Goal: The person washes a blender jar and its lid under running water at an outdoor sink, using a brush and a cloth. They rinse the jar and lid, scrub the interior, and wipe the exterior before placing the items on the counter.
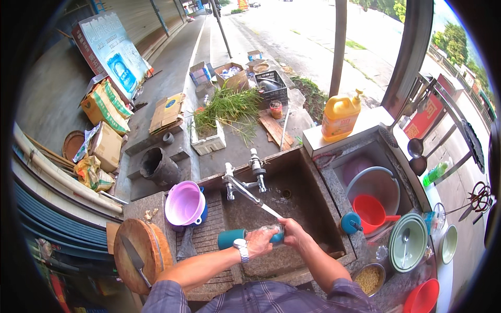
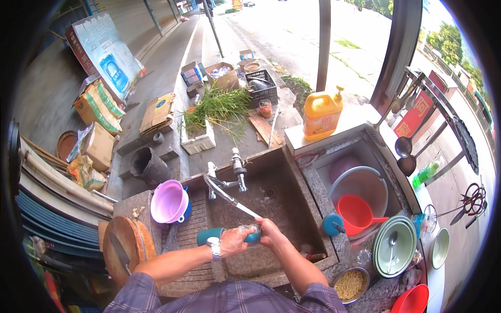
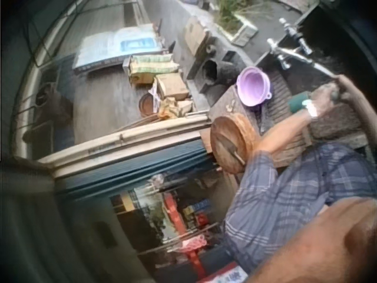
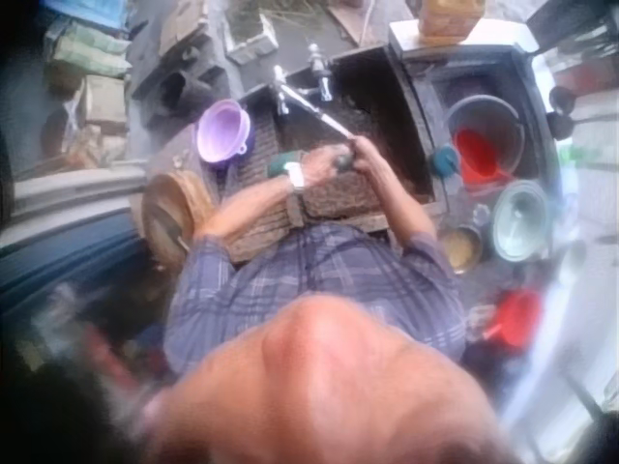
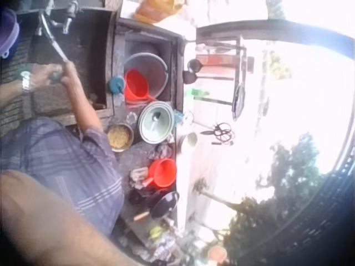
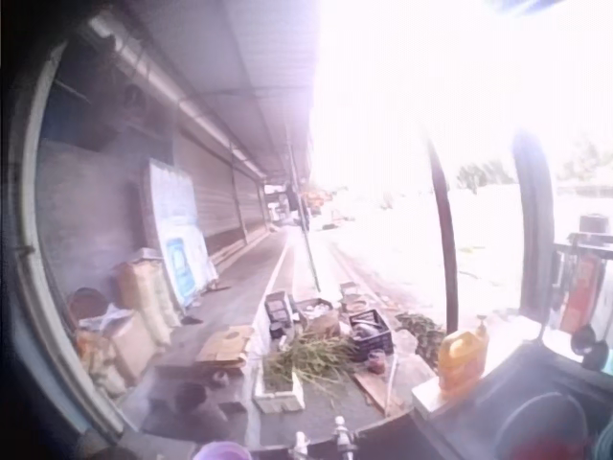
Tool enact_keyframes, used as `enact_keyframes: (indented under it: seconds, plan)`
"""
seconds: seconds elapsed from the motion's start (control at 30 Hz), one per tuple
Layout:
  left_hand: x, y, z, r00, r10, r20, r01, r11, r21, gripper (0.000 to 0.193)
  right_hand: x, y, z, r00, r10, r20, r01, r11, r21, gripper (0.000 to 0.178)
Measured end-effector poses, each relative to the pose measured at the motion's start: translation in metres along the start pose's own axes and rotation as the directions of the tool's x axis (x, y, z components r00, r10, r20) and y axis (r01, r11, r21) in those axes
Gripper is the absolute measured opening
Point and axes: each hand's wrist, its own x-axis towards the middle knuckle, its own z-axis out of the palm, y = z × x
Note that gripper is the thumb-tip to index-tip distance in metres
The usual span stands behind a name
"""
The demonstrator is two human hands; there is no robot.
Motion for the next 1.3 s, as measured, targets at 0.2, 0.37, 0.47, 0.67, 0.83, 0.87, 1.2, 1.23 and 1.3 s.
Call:
enact_keyframes:
  seconds: [0.2,0.37,0.47,0.67,0.83,0.87,1.2,1.23,1.3]
  plan:
    - [0.005,0.0,-0.021,0.999,-0.013,0.043,0.012,1.0,0.004,0.045,0.014,0.03,-0.022,0.805,-0.58,0.121,0.555,0.667,-0.497,0.044]
    - [0.016,-0.023,-0.015,0.997,-0.06,-0.058,0.04,0.954,-0.297,0.039,-0.013,0.016,-0.021,0.564,-0.809,0.166,0.575,0.241,-0.782,0.047]
    - [0.021,-0.019,-0.015,0.995,-0.09,-0.051,0.061,0.905,-0.42,0.042,0.013,0.005,-0.054,0.466,-0.862,0.2,0.554,0.108,-0.826,0.033]
    - [0.022,-0.023,-0.002,0.994,-0.107,-0.033,0.079,0.88,-0.468,0.041,0.0,0.013,-0.04,0.753,-0.656,0.04,0.604,0.666,-0.437,0.035]
    - [0.03,-0.014,-0.01,0.992,-0.129,0.015,0.128,0.952,-0.278,0.041,0.027,0.019,-0.064,0.842,-0.494,0.216,0.534,0.709,-0.461,0.038]
    - [0.033,-0.019,-0.008,0.995,-0.104,-0.005,0.098,0.955,-0.279,0.039,0.03,0.021,-0.064,0.844,-0.501,0.191,0.53,0.728,-0.435,0.035]
    - [0.034,-0.033,-0.031,0.976,-0.157,0.151,0.199,0.927,-0.318,0.03,0.044,0.031,-0.051,0.656,-0.75,-0.084,0.722,0.655,-0.223,0.041]
    - [0.029,-0.029,-0.036,0.983,-0.127,0.134,0.164,0.937,-0.31,0.03,0.048,0.027,-0.061,0.67,-0.732,-0.121,0.704,0.679,-0.209,0.039]
    - [0.017,-0.033,-0.038,0.991,-0.124,0.058,0.136,0.943,-0.304,0.029,0.075,0.032,-0.088,0.711,-0.672,-0.209,0.651,0.741,-0.166,0.036]
